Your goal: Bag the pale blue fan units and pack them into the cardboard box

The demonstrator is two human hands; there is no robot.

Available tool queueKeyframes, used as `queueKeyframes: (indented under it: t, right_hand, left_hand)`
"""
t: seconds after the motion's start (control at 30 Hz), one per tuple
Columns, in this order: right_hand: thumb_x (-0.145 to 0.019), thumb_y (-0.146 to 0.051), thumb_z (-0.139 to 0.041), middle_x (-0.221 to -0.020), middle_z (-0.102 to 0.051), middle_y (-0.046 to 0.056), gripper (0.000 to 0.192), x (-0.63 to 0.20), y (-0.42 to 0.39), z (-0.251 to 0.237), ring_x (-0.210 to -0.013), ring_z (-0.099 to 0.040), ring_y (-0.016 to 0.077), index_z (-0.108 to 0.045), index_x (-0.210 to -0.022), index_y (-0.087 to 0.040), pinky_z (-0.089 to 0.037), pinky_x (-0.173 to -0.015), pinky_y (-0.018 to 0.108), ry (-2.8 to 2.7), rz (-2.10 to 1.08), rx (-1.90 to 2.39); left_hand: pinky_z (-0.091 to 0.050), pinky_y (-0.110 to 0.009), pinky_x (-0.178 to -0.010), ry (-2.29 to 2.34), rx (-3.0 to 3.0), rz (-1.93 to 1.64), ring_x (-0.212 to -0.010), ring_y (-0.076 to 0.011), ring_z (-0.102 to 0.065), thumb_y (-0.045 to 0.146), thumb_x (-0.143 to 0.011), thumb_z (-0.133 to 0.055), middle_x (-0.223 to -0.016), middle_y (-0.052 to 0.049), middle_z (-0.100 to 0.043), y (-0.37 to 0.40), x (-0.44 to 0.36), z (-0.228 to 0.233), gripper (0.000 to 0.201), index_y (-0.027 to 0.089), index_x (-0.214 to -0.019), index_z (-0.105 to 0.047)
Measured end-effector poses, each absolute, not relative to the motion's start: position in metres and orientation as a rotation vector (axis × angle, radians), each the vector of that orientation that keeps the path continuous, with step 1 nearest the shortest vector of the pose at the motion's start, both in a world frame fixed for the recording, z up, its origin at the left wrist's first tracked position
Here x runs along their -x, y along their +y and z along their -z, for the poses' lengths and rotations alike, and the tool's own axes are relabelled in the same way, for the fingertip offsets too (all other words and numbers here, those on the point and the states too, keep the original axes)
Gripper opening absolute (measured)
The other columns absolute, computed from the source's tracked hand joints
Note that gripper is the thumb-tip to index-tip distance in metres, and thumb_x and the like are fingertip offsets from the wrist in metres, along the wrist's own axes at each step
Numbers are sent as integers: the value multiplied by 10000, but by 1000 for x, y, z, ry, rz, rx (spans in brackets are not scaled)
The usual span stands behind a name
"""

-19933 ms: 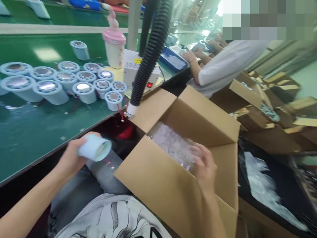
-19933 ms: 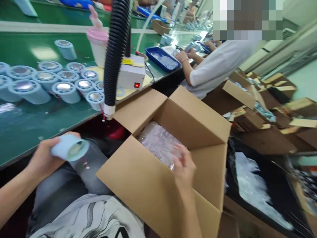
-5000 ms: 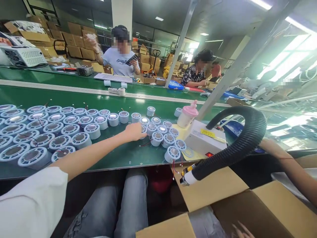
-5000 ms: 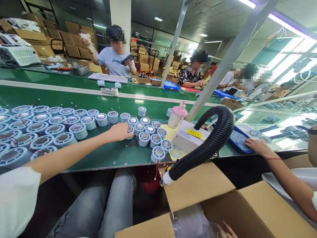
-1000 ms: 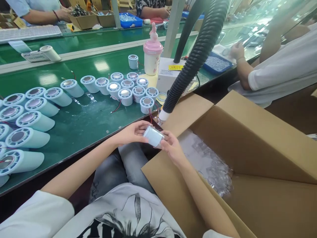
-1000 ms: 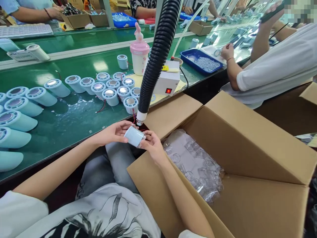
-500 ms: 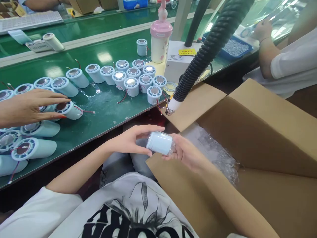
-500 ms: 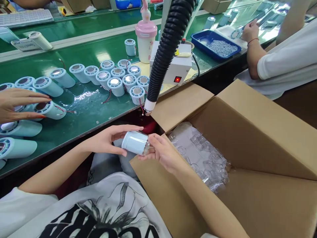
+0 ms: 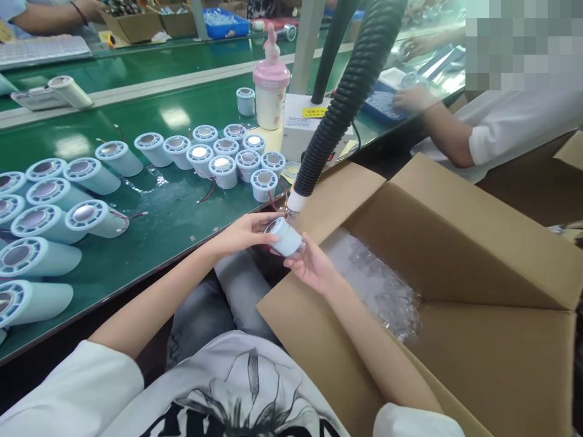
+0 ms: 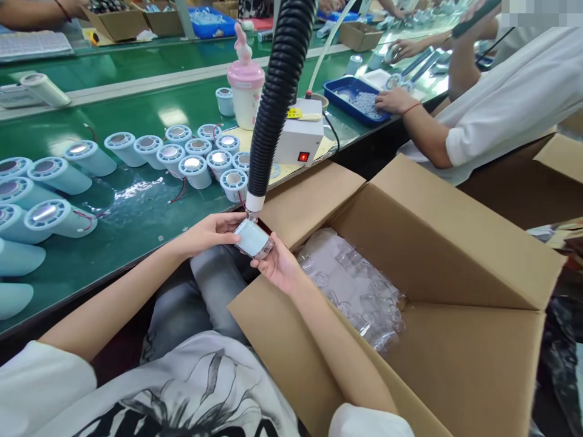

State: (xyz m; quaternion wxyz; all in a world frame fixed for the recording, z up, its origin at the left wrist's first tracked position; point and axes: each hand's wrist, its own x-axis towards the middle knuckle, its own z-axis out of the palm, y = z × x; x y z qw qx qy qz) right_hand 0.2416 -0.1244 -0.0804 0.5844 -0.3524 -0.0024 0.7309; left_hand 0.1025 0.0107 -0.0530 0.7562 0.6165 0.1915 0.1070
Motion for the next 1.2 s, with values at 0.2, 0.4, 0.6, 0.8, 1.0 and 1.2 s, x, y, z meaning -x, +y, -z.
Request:
queueKeyframes:
  t: [0.2,0.4,0.6,0.8,1.0,1.2]
  right_hand:
    - [-996,-429,-185,-864,-696,121,454,-246,-111,86,-599,-648,131,-502,-1162,-150,-468,-387,151,46,-1688,771]
    - [-997,-428,-189,-808,-689,104,442,-247,-108,88,-606,-639,127,-510,-1151,-168,-379,-322,95,38,-1745,728]
    - [-990,-463,-128,-742,-679,104,505,-252,-107,90,-374,-403,42,-510,-1132,-165,-303,-279,62,13,-1822,689]
    - [-988,-469,-170,-738,-661,80,478,-254,-103,90,-369,-370,38,-513,-1121,-163,-309,-267,57,15,-1841,661]
    - [-993,-454,-128,-700,-660,87,512,-249,-102,87,-369,-357,30,-540,-1063,-159,-284,-273,29,-2,-1860,655]
    - [-987,-479,-137,-690,-650,74,537,-246,-100,84,-371,-370,39,-552,-1060,-145,-301,-265,50,-16,-1857,673]
  left_hand:
    - [-388,-449,-1047,434,-1390,-194,-1216,-309,-528,226,-635,-808,-1271,-150,-604,23,-115,53,617,119,-1209,-606]
    - [-381,-437,-1052,440,-1395,-198,-1207,-296,-535,187,-620,-811,-1248,-143,-614,22,-112,49,587,120,-1168,-610]
    - [-371,-463,-1050,454,-1367,-208,-1187,-300,-546,196,-621,-809,-1175,-133,-655,24,-118,43,534,113,-1122,-644]
    - [-375,-476,-1044,465,-1355,-219,-1163,-303,-560,213,-604,-821,-1151,-127,-669,26,-120,42,521,119,-1093,-666]
    - [-402,-424,-1033,436,-1342,-207,-1182,-285,-554,225,-629,-814,-1205,-113,-648,30,-113,49,571,154,-1162,-622]
    - [-410,-424,-1020,429,-1365,-229,-1153,-292,-572,244,-627,-816,-1183,-134,-655,29,-111,47,578,132,-1157,-616]
